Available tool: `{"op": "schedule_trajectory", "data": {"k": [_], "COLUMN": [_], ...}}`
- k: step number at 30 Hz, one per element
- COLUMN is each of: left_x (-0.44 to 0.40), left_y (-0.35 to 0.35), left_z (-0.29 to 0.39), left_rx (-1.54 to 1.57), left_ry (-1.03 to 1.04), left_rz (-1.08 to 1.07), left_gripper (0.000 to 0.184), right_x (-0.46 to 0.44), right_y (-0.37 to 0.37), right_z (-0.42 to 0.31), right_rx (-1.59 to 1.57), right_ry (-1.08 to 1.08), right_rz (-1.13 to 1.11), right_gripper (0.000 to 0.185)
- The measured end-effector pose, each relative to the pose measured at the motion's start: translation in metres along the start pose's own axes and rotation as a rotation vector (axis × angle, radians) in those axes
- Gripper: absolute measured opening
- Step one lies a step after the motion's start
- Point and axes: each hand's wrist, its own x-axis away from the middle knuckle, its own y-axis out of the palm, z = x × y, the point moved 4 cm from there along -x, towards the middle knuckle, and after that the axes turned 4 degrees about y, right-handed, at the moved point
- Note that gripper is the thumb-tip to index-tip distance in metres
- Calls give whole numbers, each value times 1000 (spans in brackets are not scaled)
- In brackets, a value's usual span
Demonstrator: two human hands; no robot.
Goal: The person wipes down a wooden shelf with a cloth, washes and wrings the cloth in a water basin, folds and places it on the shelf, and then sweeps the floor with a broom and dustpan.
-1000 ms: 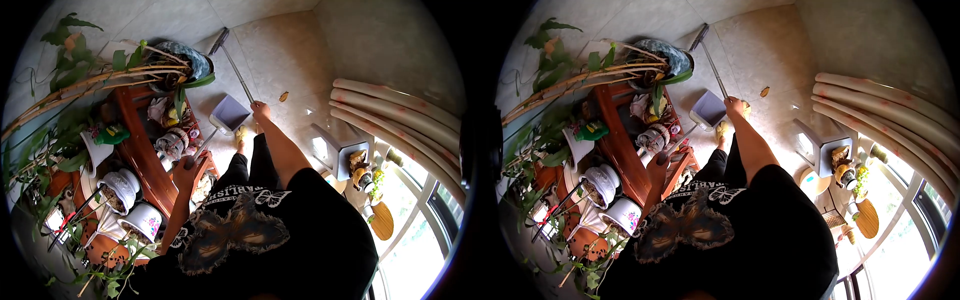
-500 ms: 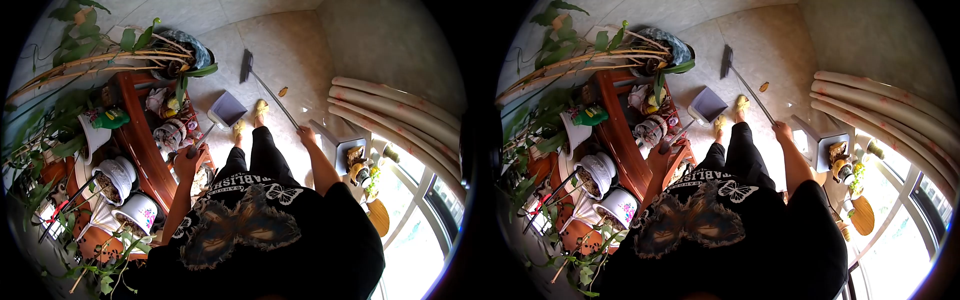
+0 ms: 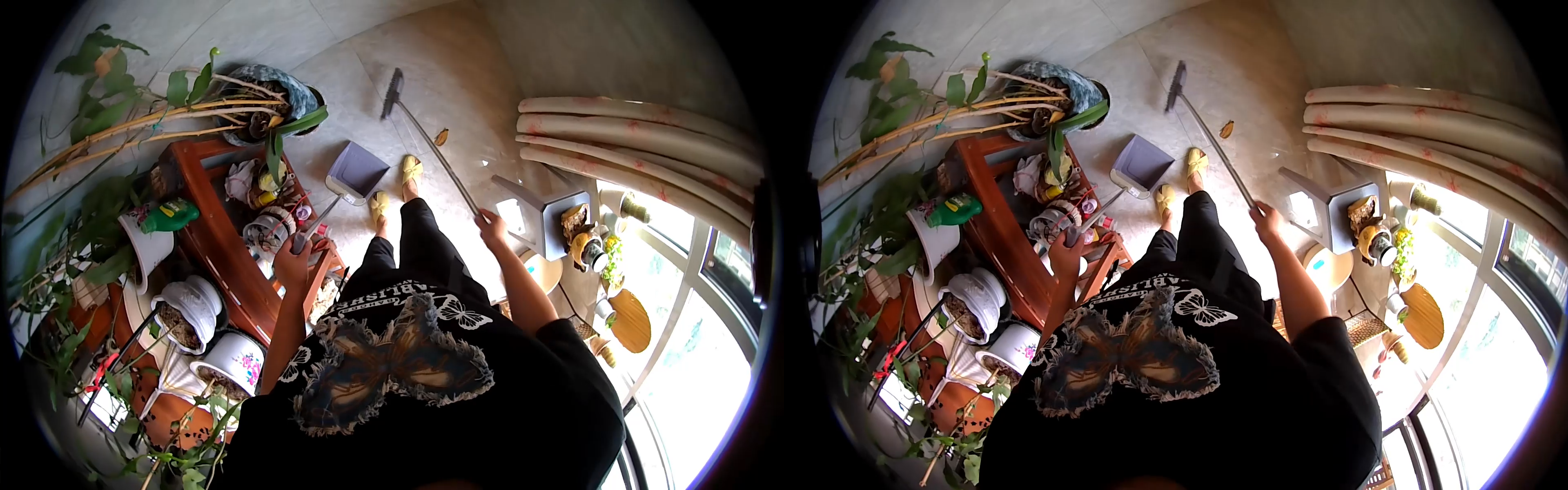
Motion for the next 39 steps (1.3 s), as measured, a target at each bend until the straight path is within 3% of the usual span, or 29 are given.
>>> {"op": "schedule_trajectory", "data": {"k": [3,5,6,8,10,12,14,18,21,22,25,30,33,35,39], "left_x": [-5,-10,-13,-15,-21,-27,-32,-42,-52,-53,-56,-46,-40,-38,-42], "left_y": [-3,-3,-3,-5,3,11,18,28,33,32,27,13,14,15,24], "left_z": [14,13,13,27,21,18,22,41,48,55,67,104,121,142,153], "left_rx": [-111,-121,-122,-94,-72,-44,-48,-151,-150,-165,-137,-176,-118,-116,-104], "left_ry": [23,52,71,47,66,75,68,91,151,142,129,66,67,69,112], "left_rz": [-6,-6,-4,-50,-62,-74,-48,-62,-34,-41,-63,-90,-68,-76,-81], "left_gripper": [38,38,38,37,36,36,36,37,37,37,40,41,40,40,38], "right_x": [-23,-27,-34,-54,-39,-22,17,3,-66,-70,-162,-265,-307,-329,-357], "right_y": [21,21,20,10,-10,-27,-49,-58,-47,-55,-35,-71,-119,-146,-189], "right_z": [-36,-40,-24,33,66,77,44,14,-28,-75,-133,-226,-240,-237,-228], "right_rx": [-63,-134,-147,58,-77,25,-104,-269,-61,-58,5,265,247,320,284], "right_ry": [29,157,158,-55,188,93,127,125,-131,-4,-197,-150,-40,-53,35], "right_rz": [-29,-61,-54,104,51,109,94,41,68,-56,-41,0,-18,114,68], "right_gripper": [38,36,36,38,38,39,38,36,39,41,33,22,23,27,29]}}
